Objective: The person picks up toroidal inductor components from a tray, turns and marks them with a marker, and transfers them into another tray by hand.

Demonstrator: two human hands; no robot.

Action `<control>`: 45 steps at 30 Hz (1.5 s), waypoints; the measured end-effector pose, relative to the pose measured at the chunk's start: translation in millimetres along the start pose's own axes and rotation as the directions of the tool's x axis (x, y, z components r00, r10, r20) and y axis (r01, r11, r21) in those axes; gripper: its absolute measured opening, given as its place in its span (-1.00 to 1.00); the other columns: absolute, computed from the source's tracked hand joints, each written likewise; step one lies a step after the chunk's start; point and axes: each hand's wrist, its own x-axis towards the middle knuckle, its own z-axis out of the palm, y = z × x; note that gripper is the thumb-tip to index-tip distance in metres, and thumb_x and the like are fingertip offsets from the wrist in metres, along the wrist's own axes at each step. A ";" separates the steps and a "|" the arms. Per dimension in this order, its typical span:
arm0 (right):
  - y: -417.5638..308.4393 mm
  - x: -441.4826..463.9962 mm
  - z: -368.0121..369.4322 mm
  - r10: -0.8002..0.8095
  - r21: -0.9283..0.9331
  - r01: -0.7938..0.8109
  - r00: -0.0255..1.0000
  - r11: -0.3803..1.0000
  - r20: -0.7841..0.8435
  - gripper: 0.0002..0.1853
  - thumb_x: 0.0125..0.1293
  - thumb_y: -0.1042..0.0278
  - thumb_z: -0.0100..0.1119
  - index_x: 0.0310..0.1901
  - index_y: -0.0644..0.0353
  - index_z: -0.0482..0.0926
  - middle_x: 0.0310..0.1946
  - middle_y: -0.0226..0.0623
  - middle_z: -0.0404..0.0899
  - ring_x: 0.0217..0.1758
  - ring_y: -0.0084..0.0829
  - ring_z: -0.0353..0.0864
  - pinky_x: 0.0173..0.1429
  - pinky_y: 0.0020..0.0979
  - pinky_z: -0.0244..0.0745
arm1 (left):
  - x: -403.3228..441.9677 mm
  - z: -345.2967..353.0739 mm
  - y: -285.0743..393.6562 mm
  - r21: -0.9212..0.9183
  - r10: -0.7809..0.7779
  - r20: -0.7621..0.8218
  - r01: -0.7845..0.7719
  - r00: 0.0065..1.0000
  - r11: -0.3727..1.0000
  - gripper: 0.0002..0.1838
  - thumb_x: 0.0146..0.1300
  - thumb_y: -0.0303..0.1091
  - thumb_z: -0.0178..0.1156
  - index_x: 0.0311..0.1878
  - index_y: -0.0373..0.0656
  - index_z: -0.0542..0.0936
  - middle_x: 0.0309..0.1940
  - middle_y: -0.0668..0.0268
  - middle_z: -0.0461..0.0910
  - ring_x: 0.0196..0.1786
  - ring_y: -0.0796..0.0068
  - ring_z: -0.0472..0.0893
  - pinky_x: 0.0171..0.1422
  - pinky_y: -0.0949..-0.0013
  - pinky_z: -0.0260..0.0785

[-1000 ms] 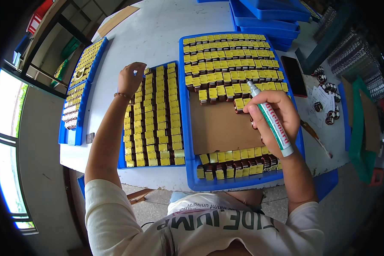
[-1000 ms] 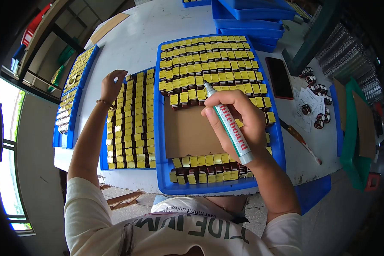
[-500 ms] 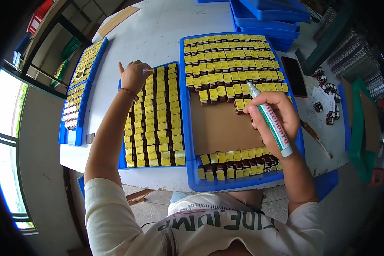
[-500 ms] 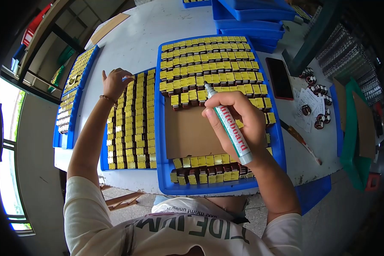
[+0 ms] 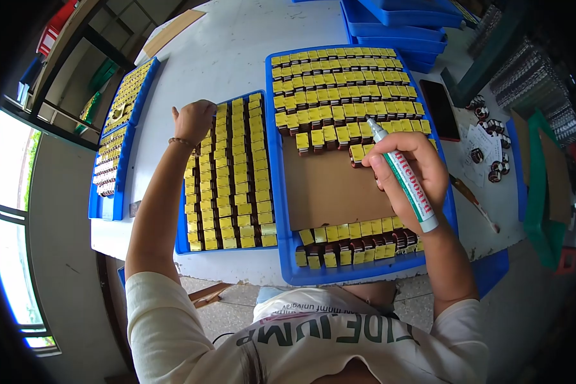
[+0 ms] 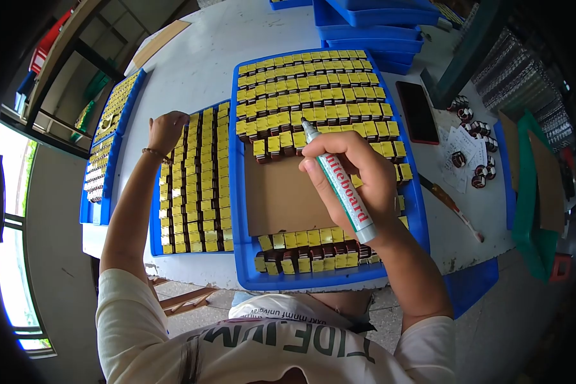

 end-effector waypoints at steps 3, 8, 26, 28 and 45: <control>0.1 0.0 0.3 0.006 0.005 -0.006 1.000 1.000 -0.007 -0.86 0.14 0.60 0.15 -0.26 0.23 0.47 -0.40 -0.28 0.57 -0.43 -0.51 0.57 -0.35 -0.59 0.43 | 0.8 2.4 -2.6 0.009 0.060 0.016 -0.060 0.998 0.998 -0.69 0.31 -0.19 -0.07 -0.24 -0.10 0.65 -0.38 0.36 0.64 -0.23 0.29 0.59 0.38 -0.22 -0.17; -0.1 -0.1 -1.2 0.000 -0.005 0.000 1.000 1.000 0.000 -0.86 0.14 0.60 0.15 -0.25 0.23 0.47 -0.40 -0.30 0.55 -0.42 -0.51 0.58 -0.34 -0.58 0.45 | 7.5 13.8 -23.0 -0.075 0.120 -0.028 -0.122 0.992 0.990 -0.78 0.28 -0.27 0.04 -0.25 -0.10 0.66 -0.31 0.36 0.66 -0.27 0.39 0.60 0.21 0.04 0.21; 3.8 5.0 -3.3 -0.006 -0.008 0.005 0.986 1.000 -0.167 -0.85 0.16 0.60 0.13 -0.22 0.21 0.46 -0.40 -0.34 0.53 -0.40 -0.54 0.58 -0.35 -0.62 0.44 | -148.7 -92.2 152.4 -0.902 0.569 -0.411 -0.411 0.713 -0.136 -0.85 0.28 -0.37 0.11 -0.12 -0.09 0.58 -0.18 0.30 0.62 -0.07 0.31 0.58 0.22 -0.02 0.31; 3.7 5.0 -3.7 0.009 -0.013 -0.011 0.987 1.000 -0.163 -0.85 0.16 0.60 0.13 -0.22 0.21 0.46 -0.41 -0.34 0.53 -0.40 -0.55 0.58 -0.36 -0.62 0.44 | -159.1 -102.4 100.3 -0.901 0.564 -0.415 -0.408 0.714 -0.145 -0.85 0.28 -0.36 0.10 -0.12 -0.08 0.58 -0.18 0.30 0.62 -0.08 0.31 0.58 0.23 -0.02 0.31; 9.0 6.7 -2.7 -0.036 -0.064 0.029 0.993 0.998 -0.110 -0.86 0.16 0.59 0.13 -0.24 0.21 0.46 -0.46 -0.36 0.53 -0.45 -0.57 0.57 -0.42 -0.61 0.43 | -167.4 -84.7 175.3 -0.921 0.510 -0.390 -0.327 0.767 -0.212 -0.85 0.30 -0.33 0.07 -0.14 -0.08 0.58 -0.22 0.30 0.62 -0.12 0.32 0.56 0.24 -0.01 0.28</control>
